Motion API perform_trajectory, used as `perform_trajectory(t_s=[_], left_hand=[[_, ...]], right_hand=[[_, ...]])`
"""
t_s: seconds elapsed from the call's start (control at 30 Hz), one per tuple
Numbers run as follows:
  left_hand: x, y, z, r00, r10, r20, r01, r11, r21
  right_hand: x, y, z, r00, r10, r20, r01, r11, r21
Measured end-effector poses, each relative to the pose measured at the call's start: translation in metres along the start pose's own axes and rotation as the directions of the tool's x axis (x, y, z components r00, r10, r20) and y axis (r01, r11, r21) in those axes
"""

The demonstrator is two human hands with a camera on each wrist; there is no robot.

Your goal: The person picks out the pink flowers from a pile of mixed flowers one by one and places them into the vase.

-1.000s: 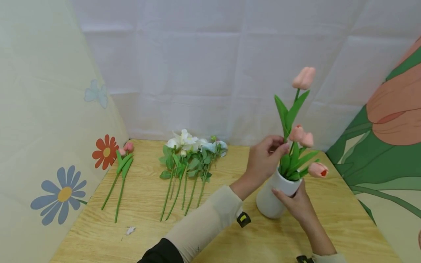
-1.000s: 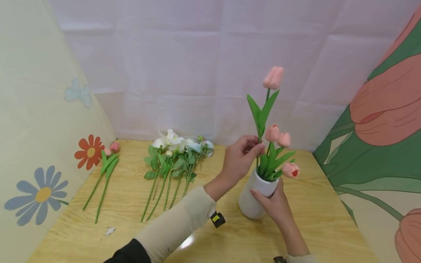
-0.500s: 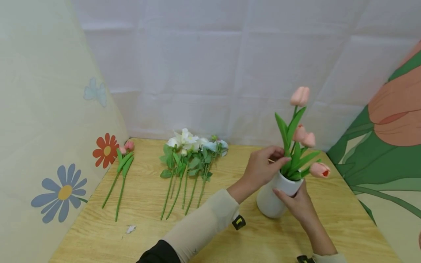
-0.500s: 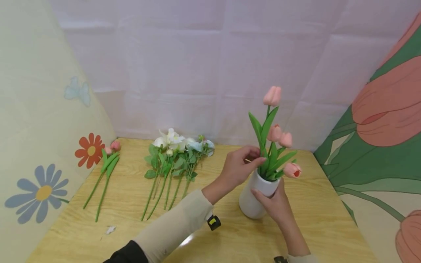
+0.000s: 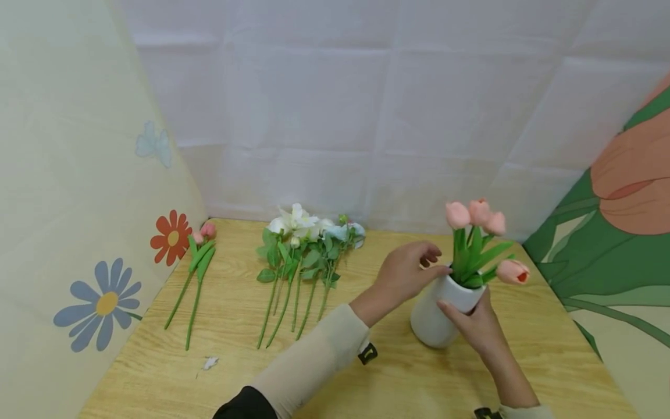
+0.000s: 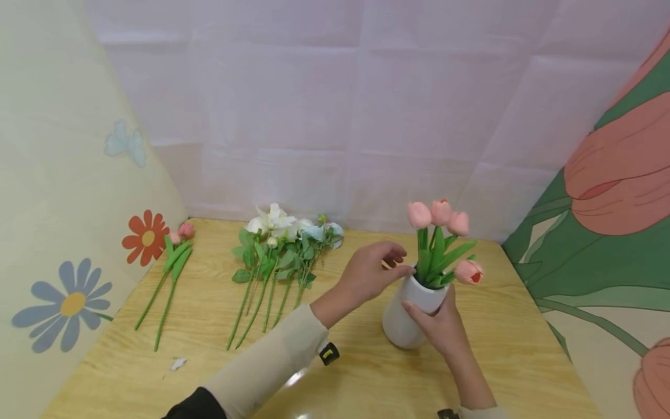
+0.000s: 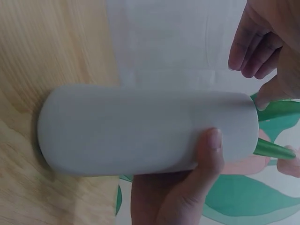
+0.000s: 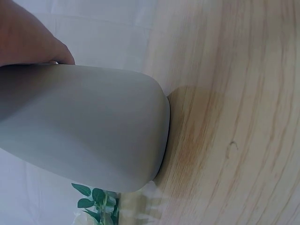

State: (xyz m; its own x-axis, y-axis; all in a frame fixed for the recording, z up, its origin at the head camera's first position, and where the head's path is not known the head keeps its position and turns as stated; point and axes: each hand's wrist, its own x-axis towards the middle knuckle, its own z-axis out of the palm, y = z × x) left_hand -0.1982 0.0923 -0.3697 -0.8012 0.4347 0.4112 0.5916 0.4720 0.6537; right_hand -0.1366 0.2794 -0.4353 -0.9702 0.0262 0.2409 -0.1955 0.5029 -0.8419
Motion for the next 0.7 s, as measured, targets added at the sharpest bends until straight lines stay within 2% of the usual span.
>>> perform_trajectory(t_s=[0.13, 0.37, 0.5, 0.7], left_hand=[[-0.008, -0.010, -0.004, 0.999, -0.044, 0.007, 0.044, 0.999, -0.009], [-0.022, -0.030, -0.018, 0.995, -0.097, 0.020, 0.097, 0.995, -0.016], [-0.029, -0.043, -0.026, 0.994, -0.106, 0.021, 0.106, 0.994, -0.019], [-0.039, -0.059, -0.037, 0.992, -0.113, 0.060, 0.114, 0.993, -0.016]], right_hand=[[-0.001, 0.001, 0.000, 1.000, -0.007, -0.010, 0.007, 1.000, -0.005], [-0.001, -0.001, 0.000, 1.000, -0.006, -0.016, 0.006, 1.000, -0.016], [-0.001, -0.002, 0.000, 1.000, -0.013, -0.015, 0.012, 1.000, -0.014], [0.001, 0.000, 0.000, 1.000, -0.006, -0.005, 0.006, 1.000, 0.006]])
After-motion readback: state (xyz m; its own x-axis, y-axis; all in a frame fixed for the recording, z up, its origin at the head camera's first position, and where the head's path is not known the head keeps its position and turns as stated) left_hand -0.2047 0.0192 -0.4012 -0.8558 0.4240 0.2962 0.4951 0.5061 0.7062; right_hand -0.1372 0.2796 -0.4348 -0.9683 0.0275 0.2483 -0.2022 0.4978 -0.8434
